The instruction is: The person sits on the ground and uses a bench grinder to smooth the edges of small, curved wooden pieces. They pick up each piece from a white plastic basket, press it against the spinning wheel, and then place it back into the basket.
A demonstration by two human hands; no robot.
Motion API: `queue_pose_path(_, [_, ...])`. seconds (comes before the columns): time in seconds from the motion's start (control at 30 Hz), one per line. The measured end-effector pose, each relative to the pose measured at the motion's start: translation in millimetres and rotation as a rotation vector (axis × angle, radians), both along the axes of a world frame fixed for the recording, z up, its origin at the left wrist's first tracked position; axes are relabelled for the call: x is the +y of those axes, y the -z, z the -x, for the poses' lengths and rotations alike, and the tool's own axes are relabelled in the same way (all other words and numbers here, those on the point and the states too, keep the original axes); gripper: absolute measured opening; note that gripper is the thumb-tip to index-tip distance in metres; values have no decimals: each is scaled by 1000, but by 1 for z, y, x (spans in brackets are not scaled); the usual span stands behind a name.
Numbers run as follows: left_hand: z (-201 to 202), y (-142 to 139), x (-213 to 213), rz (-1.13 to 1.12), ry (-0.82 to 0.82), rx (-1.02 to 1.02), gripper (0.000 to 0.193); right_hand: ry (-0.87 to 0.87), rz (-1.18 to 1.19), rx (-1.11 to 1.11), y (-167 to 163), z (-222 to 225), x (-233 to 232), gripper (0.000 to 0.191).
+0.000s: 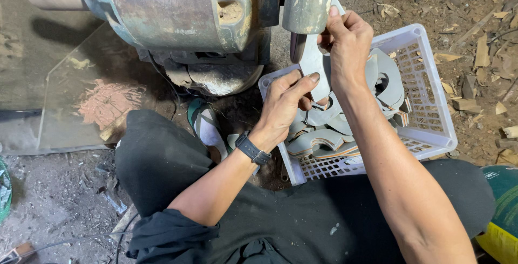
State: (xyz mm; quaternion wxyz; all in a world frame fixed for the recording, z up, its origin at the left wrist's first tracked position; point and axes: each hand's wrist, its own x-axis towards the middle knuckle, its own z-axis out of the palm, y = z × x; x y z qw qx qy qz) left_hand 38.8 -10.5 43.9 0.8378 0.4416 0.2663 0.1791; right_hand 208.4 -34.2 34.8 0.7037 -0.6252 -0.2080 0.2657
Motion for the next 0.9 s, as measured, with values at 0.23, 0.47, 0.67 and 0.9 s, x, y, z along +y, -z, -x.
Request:
queue_pose_path(0.23, [4, -1, -4, -49, 32, -5, 29, -18, 22, 19, -5, 5, -4, 31])
queue_pose_path(0.47, [11, 4, -16, 69, 43, -42, 27, -23, 105, -8, -9, 14, -14, 30])
queue_pose_path(0.67, [14, 6, -24, 128, 60, -49, 27, -78, 123, -40, -11, 15, -20, 30])
queue_pose_path(0.9, [9, 16, -36, 217, 106, -67, 28, -184, 199, -71, -19, 8, -27, 32])
